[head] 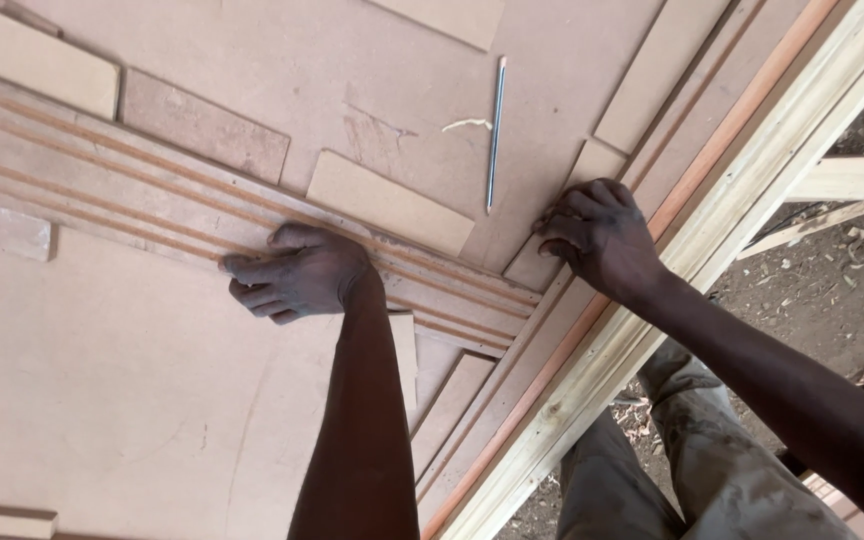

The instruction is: Cutting small wooden pieces with a circular saw and arranging them into a pattern on a larger wooden panel.

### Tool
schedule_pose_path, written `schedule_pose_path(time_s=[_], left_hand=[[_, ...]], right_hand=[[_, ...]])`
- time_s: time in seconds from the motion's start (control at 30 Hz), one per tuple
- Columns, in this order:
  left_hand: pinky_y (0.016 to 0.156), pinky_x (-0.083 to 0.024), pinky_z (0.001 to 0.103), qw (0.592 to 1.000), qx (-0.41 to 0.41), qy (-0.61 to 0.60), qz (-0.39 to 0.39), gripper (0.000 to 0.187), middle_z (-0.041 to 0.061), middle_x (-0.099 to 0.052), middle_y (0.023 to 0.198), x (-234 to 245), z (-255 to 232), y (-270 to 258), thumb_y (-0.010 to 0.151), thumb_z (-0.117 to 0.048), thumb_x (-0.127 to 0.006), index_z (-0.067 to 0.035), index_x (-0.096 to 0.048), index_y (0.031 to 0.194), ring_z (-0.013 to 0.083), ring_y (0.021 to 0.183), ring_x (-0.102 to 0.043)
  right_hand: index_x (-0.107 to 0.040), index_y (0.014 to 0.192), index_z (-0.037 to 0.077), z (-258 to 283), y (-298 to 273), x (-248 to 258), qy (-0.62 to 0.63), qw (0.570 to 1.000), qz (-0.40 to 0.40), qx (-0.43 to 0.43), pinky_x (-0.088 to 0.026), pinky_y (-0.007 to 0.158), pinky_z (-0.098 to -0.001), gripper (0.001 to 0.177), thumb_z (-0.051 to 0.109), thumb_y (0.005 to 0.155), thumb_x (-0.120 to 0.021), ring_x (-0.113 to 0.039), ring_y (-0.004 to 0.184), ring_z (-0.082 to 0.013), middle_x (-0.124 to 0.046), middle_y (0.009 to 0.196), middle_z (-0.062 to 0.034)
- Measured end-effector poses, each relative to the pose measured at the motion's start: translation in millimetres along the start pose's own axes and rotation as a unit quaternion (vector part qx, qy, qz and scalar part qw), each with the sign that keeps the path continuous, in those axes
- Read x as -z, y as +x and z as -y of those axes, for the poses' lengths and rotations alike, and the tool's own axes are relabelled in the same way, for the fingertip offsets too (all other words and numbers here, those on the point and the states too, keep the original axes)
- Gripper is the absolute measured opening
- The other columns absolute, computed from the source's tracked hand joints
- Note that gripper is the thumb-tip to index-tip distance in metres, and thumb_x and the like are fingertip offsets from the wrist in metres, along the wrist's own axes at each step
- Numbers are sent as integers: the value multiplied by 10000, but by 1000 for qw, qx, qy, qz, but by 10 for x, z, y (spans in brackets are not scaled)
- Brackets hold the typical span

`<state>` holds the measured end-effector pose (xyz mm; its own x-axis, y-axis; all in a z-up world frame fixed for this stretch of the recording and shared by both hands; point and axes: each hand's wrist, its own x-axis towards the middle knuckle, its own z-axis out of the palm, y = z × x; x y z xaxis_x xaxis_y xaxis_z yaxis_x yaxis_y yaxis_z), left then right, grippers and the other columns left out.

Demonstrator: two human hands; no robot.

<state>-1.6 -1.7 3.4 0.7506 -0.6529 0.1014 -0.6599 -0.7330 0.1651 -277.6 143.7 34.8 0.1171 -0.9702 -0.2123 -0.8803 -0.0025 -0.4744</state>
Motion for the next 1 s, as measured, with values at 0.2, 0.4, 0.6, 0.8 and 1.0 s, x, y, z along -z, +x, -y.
schedule_pose_path(time_s=[0.2,0.4,0.6,0.8,1.0], left_hand=[[1044,-327,540,1000,-9,-3,-29,419,142,-389,1351,-40,7,-9,1019,-333,-390,-121,-372,1380,346,1254,-402],[1019,-353,554,998,-24,-2,-53,421,164,-415,1357,-103,41,-2,995,-339,-409,-116,-414,1353,376,1266,-421],[911,-417,525,991,-50,41,-121,512,181,-523,1249,-13,-71,-27,1008,-343,-385,-45,-445,1420,397,1077,-522],[927,-397,518,992,-52,32,-113,518,181,-510,1253,-20,-61,-35,991,-289,-414,-28,-422,1438,401,1107,-502],[938,-403,518,990,-56,34,-123,505,182,-511,1266,-46,-72,-38,1007,-299,-403,-24,-437,1430,392,1121,-506]], right_hand=[[-698,909,218,-108,-10,-76,-1,1000,30,-6,-430,1081,-512,265,475,861,-747,-610,1108,-230,-582,959,13],[-741,996,164,-298,332,172,170,971,-138,91,-523,868,-509,231,379,993,-655,-680,978,-332,-705,984,-63],[-623,1335,-84,-706,698,790,-4,975,-211,-70,-499,911,-542,430,269,1093,-664,-582,1193,-439,-643,1321,-279],[-416,1586,-10,-1099,909,814,-39,983,-154,-90,-345,1132,-658,746,477,1068,-640,-395,1451,-516,-383,1608,-317],[-344,1610,19,-985,866,711,-43,985,-52,-158,-117,1254,-507,661,461,1119,-351,-247,1553,-356,-319,1659,-208]])
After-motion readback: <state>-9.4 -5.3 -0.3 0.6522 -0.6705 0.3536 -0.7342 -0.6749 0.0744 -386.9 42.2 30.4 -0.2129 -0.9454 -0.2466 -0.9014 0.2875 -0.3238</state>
